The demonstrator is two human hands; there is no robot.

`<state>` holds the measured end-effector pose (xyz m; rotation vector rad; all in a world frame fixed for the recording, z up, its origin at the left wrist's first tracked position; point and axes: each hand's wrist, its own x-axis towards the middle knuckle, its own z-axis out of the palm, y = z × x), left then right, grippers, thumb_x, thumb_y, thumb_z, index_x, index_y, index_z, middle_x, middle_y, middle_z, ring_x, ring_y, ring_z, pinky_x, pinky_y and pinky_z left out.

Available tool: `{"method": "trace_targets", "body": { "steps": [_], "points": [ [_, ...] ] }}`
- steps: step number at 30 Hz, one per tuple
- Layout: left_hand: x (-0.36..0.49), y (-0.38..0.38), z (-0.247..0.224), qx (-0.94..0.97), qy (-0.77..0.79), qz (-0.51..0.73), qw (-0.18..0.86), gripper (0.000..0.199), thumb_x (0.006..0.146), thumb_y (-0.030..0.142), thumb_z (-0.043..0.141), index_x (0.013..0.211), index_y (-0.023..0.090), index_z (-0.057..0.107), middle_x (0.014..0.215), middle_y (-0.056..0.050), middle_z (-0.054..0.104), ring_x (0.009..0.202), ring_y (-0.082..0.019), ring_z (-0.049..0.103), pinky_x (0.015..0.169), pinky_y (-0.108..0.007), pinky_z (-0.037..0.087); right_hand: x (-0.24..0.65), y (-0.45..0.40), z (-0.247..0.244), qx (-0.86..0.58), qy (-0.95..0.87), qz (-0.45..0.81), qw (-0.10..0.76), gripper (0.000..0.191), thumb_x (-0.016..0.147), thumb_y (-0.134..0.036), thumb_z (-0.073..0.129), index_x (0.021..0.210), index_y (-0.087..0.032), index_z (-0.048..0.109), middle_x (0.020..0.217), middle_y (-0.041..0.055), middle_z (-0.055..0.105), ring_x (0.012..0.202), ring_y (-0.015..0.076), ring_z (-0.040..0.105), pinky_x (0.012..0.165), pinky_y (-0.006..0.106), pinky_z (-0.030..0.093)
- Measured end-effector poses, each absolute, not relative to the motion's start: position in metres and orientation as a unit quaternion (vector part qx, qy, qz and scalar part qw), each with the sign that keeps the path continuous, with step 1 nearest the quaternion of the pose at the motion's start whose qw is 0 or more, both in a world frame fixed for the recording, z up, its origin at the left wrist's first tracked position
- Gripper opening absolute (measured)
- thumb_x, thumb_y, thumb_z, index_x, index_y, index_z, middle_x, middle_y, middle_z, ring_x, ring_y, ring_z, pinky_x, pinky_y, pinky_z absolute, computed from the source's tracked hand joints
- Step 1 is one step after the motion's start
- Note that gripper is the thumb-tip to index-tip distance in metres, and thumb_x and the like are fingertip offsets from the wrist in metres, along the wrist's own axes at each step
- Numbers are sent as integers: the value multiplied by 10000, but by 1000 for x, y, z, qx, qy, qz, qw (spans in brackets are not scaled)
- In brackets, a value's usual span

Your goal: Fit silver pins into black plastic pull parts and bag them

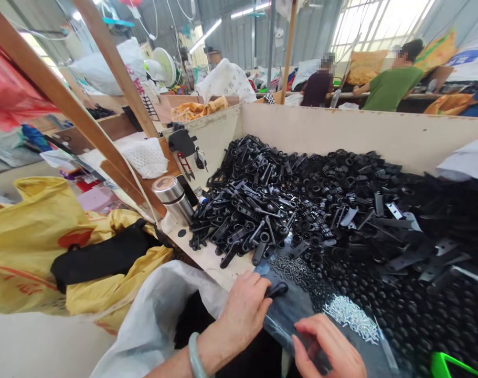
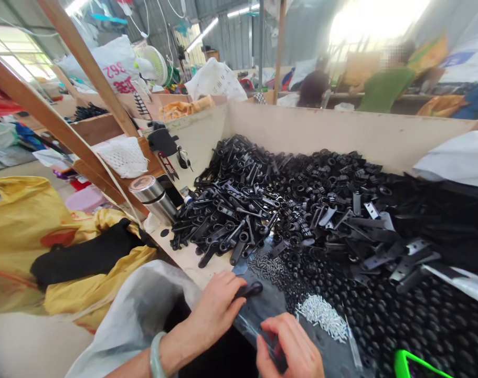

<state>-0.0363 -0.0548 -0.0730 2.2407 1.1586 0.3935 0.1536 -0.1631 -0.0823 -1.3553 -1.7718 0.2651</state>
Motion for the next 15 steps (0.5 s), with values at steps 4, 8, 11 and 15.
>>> {"method": "trace_targets", "body": {
  "steps": [4, 8, 11, 15],
  "points": [
    [-26, -58, -66, 777, 453, 131, 417, 91, 832, 135, 577, 892, 203, 591, 867, -4, 611, 864, -202, 536, 797, -331, 396, 148, -161, -77, -578, -688, 121, 422, 60, 894, -207, 651, 949, -221, 631, 749, -12, 623, 555, 105, 595, 536, 210, 513],
    [-26, -68, -46, 589, 444, 124, 664, 71, 832, 219, 555, 902, 214, 547, 784, 44, 512, 778, -146, 485, 707, -252, 372, 149, -162, -68, -589, -674, 132, 426, 45, 914, -213, 629, 957, -223, 624, 767, -8, 624, 569, 104, 594, 550, 211, 509],
    [-25, -81, -40, 466, 435, 147, 756, 180, 815, 240, 573, 994, 216, 572, 764, 52, 502, 745, -127, 482, 687, -228, 362, 151, -165, -64, -585, -680, 136, 420, 64, 909, -207, 636, 970, -225, 623, 770, -6, 630, 567, 105, 592, 553, 211, 509],
    [-19, -94, -46, 444, 428, 159, 771, 194, 777, 214, 598, 969, 190, 606, 695, 47, 554, 663, -121, 512, 661, -234, 378, 150, -168, -64, -576, -687, 144, 420, 54, 905, -200, 644, 948, -227, 626, 769, -11, 638, 568, 98, 596, 545, 199, 505]
  ]
}}
